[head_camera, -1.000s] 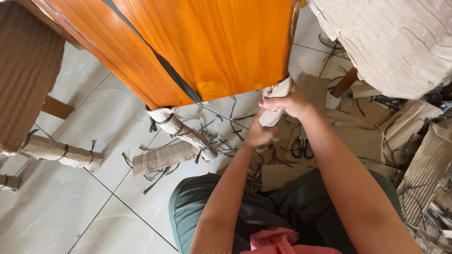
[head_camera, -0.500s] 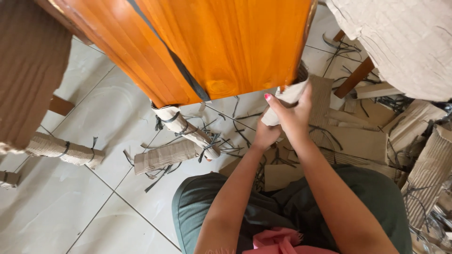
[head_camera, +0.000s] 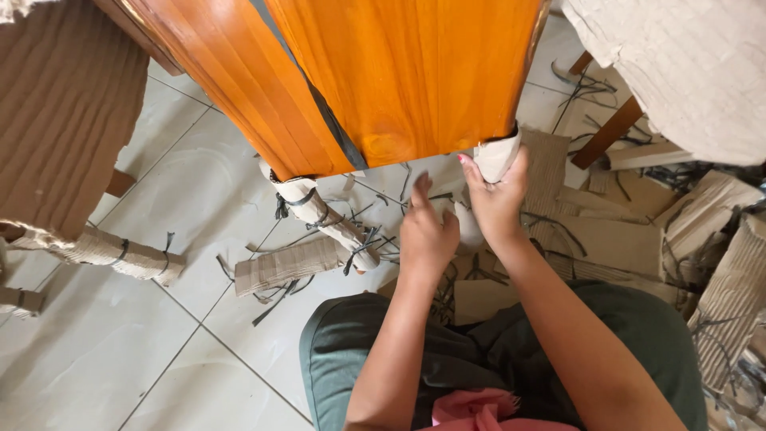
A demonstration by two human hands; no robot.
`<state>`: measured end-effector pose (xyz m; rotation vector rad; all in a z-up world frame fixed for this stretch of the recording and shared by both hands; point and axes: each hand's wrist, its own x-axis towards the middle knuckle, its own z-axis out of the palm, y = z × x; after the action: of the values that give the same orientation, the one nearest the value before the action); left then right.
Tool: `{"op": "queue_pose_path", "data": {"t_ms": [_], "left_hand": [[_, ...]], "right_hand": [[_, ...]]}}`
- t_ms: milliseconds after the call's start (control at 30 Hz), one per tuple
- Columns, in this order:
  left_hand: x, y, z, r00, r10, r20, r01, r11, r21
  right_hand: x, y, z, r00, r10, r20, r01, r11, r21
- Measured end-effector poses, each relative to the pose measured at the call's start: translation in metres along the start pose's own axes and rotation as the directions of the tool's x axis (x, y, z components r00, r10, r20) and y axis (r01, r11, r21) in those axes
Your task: Wrapping a wooden table leg with protective cardboard and securing it with plastic ties while sitting on the floor.
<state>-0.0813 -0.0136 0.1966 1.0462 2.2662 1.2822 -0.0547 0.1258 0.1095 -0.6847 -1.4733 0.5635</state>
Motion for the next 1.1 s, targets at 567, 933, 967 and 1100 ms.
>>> {"op": "queue_pose_path", "data": {"t_ms": [567,933,967,1100], "left_hand": [[0.019,0.020,0.052,0.856,0.205,-0.475,-0.361,0.895,-0.264],[0.076,-0.020,0.075,0.970,0.054,-0.235,-0.204,0.703,-0.681],[0.075,-0.017,0.071,0.980,0.095,-0.177,-0.193,0.691,-0.697],[0.076,-0.009,0.065,0.983,0.136,-0.122,-0.180,0.604,-0.776]], "right_hand": [[0.015,-0.040,-0.048,0.916,-0.010,0.401,-0.148,0.920,0.362],[0.052,-0.034,-0.056,0.797,0.091,0.598,-0.387,0.837,0.388],[0.053,-0.028,-0.052,0.807,0.100,0.582,-0.357,0.868,0.346],[0.060,-0.029,-0.053,0.825,0.090,0.558,-0.244,0.947,0.208]]}}
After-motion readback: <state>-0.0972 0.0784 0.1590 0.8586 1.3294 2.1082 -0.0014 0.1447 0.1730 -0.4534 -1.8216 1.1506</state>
